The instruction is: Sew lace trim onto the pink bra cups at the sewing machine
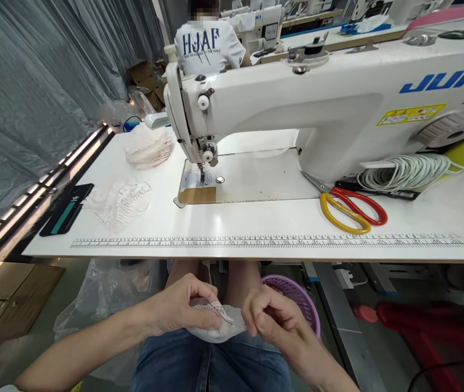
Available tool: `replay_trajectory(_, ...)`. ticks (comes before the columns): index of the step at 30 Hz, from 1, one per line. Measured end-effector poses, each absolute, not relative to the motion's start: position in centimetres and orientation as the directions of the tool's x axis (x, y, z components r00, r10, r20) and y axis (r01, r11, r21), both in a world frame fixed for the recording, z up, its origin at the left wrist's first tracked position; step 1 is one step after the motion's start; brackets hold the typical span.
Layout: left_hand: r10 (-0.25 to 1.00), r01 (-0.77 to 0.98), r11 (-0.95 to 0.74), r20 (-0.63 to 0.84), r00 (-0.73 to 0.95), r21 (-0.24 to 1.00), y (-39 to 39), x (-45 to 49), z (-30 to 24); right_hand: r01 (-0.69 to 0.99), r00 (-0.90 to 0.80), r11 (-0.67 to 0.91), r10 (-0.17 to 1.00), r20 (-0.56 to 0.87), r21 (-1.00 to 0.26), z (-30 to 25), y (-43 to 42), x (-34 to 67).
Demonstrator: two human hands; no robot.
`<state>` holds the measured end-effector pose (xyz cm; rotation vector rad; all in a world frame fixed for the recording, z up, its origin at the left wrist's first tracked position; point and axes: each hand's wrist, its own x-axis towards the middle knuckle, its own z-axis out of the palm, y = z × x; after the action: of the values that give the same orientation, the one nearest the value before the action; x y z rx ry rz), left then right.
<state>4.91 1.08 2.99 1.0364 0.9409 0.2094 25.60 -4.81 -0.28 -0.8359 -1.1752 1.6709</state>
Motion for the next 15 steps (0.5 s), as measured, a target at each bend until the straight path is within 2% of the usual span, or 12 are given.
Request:
replay_trajectory(4,0.530,0.294,0.518,-0.571,0.627,0.803,1.4,5.3,3.0,-0.076,-0.270,-0.053,0.962,-0.031,-0.996,-0.6,-5.5,27.9)
replay_trajectory(7,0.566,0.357,0.337,-0.491,0.662,0.871,1.5,5.9,2.8,0.073,-0.195,-0.058,0.978,-0.071,-0.996,-0.9,-5.5,28.4)
replay_trajectory(11,0.572,0.425,0.108,-0.406,0.713,0.899,1.4,6.3,2.6,0.232,-0.399,-0.031,0.909,-0.124,-0.972,-1.4,-4.9,28.0)
replay_trajectory(13,0.565,0.447,0.047,-0.393,0.725,0.893,1.5,6.2,2.6,0.245,-0.460,0.014,0.882,-0.104,-0.969,-1.6,-4.6,27.8)
replay_trajectory(15,0.558,0.472,-0.001,-0.392,0.732,0.881,1.5,6.0,2.6,0.217,-0.449,0.025,0.890,-0.077,-0.976,-1.6,-4.5,27.9)
